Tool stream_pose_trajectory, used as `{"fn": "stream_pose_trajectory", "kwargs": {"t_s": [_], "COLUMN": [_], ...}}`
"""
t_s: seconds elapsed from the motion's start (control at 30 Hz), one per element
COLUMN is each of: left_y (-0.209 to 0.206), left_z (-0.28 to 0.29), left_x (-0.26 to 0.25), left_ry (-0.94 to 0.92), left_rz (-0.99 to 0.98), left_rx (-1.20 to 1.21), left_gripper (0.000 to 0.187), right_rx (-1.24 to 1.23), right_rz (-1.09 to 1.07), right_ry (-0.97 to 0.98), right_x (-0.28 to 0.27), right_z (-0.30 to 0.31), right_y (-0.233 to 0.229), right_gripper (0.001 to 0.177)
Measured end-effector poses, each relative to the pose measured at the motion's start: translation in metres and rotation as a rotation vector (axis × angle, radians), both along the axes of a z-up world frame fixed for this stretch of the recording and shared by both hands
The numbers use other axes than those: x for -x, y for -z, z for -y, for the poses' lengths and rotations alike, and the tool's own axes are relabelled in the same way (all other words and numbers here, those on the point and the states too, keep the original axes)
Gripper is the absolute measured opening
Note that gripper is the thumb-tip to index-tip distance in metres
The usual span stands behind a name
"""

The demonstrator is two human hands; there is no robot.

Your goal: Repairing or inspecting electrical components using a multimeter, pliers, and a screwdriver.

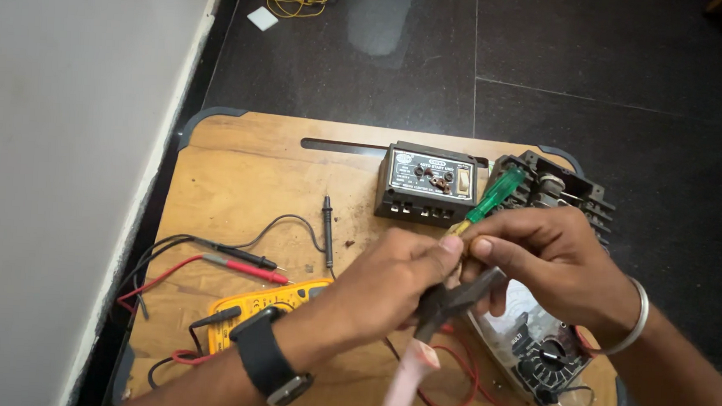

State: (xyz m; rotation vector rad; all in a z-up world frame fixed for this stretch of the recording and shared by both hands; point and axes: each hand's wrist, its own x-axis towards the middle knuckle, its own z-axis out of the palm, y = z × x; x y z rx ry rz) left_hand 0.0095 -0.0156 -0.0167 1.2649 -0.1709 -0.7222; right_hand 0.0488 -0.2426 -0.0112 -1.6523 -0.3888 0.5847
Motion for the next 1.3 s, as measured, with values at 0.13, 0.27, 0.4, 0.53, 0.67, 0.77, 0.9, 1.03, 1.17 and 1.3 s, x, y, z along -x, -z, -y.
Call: {"fn": "stream_pose_trajectory", "kwargs": {"t_s": [0.13, 0.27, 0.4, 0.53, 0.67, 0.77, 0.9, 1.03, 1.17, 1.3], "left_y": [-0.003, -0.007, -0.003, 0.003, 0.005, 0.0, -0.007, -0.003, -0.007, -0.001], "left_z": [-0.008, -0.01, -0.012, -0.01, -0.011, -0.012, -0.01, -0.012, -0.013, -0.014], "left_x": [-0.006, -0.007, -0.006, -0.008, -0.009, -0.009, -0.007, -0.005, -0.007, -0.007], "left_ry": [0.011, 0.028, 0.034, 0.022, 0.033, 0.03, 0.013, 0.006, 0.002, -0.003], "left_rz": [-0.011, -0.006, 0.026, 0.089, 0.137, 0.146, 0.144, 0.144, 0.142, 0.173], "left_rx": [-0.092, -0.098, -0.128, -0.141, -0.131, -0.14, -0.149, -0.118, -0.084, -0.081], "left_gripper": [0.049, 0.05, 0.049, 0.049, 0.049, 0.049, 0.048, 0.049, 0.05, 0.05], "right_rx": [-0.01, -0.005, -0.014, -0.021, -0.015, 0.016, -0.013, -0.052, -0.212, -0.166], "right_rz": [0.044, 0.024, 0.062, 0.011, 0.034, 0.143, 0.105, 0.161, 0.049, -0.026], "right_ry": [-0.019, 0.113, 0.09, 0.104, 0.11, 0.141, 0.192, 0.138, 0.08, 0.101], "right_x": [0.003, 0.01, 0.012, 0.011, 0.011, 0.012, 0.019, 0.019, 0.016, 0.013], "right_z": [-0.005, -0.009, -0.012, -0.011, -0.012, -0.011, -0.017, -0.013, -0.011, -0.01], "right_y": [0.002, 0.013, 0.008, 0.0, 0.005, 0.015, 0.01, 0.012, 0.009, 0.011], "right_gripper": [0.026, 0.02, 0.02, 0.022, 0.021, 0.02, 0.023, 0.026, 0.028, 0.027]}}
